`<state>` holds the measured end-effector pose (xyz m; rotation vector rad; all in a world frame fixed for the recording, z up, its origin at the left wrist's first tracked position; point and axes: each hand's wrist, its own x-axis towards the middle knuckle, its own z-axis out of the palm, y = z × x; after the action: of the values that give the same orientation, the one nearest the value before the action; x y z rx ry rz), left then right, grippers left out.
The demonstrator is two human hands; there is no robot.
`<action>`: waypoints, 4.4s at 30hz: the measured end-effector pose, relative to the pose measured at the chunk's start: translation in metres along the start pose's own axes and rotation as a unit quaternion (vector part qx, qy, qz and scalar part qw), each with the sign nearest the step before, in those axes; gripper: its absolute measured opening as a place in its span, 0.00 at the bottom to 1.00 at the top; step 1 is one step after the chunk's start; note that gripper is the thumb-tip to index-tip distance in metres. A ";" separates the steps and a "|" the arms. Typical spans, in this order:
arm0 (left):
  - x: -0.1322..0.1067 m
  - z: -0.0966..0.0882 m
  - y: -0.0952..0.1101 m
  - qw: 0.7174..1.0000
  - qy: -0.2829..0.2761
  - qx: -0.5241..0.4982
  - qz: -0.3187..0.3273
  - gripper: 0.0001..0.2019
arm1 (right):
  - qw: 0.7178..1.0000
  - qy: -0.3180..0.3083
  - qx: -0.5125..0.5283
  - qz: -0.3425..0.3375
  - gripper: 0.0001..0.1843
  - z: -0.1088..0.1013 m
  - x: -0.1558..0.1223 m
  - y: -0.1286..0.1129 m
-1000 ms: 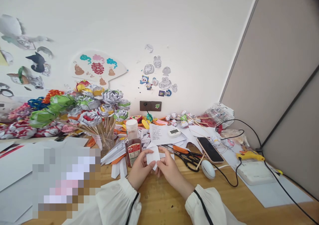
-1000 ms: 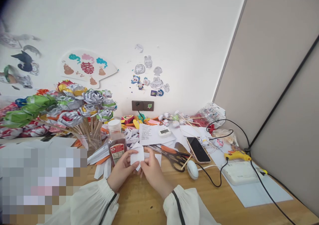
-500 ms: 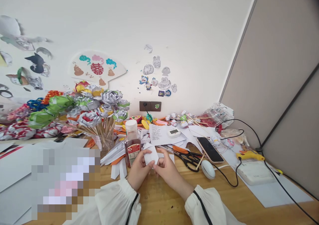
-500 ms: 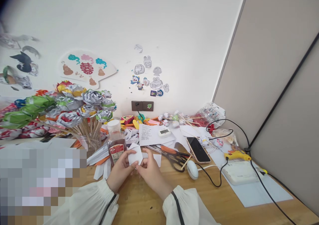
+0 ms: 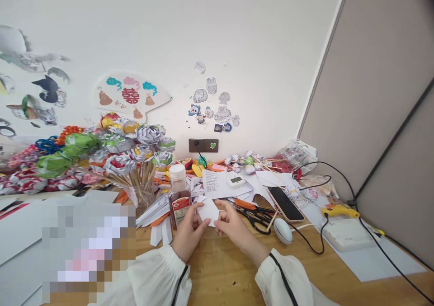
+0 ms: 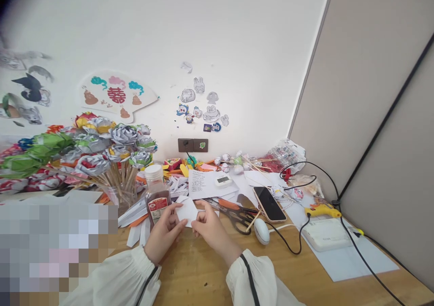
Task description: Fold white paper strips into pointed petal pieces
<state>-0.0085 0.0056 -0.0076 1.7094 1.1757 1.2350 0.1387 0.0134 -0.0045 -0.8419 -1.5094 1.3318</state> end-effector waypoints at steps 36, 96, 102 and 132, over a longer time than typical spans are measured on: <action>0.005 0.000 0.000 0.960 -0.047 -0.237 -0.142 0.18 | 1.000 -0.022 0.019 0.010 0.14 -0.038 0.002 0.009; -0.003 0.003 0.002 0.993 -0.091 -0.018 -0.075 0.09 | 0.950 -0.030 -0.299 -0.081 0.07 -0.015 -0.006 0.006; -0.002 0.005 -0.001 0.987 -0.127 -0.028 -0.089 0.12 | 0.935 -0.032 -0.339 -0.102 0.10 -0.017 -0.006 0.002; 0.007 -0.006 -0.005 0.978 -0.122 -0.091 -0.141 0.14 | 0.945 -0.048 -0.315 -0.068 0.11 -0.048 -0.001 0.002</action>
<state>-0.0143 0.0138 -0.0085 1.4545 1.0772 0.9020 0.1838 0.0297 -0.0074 -1.0470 -2.0766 0.7928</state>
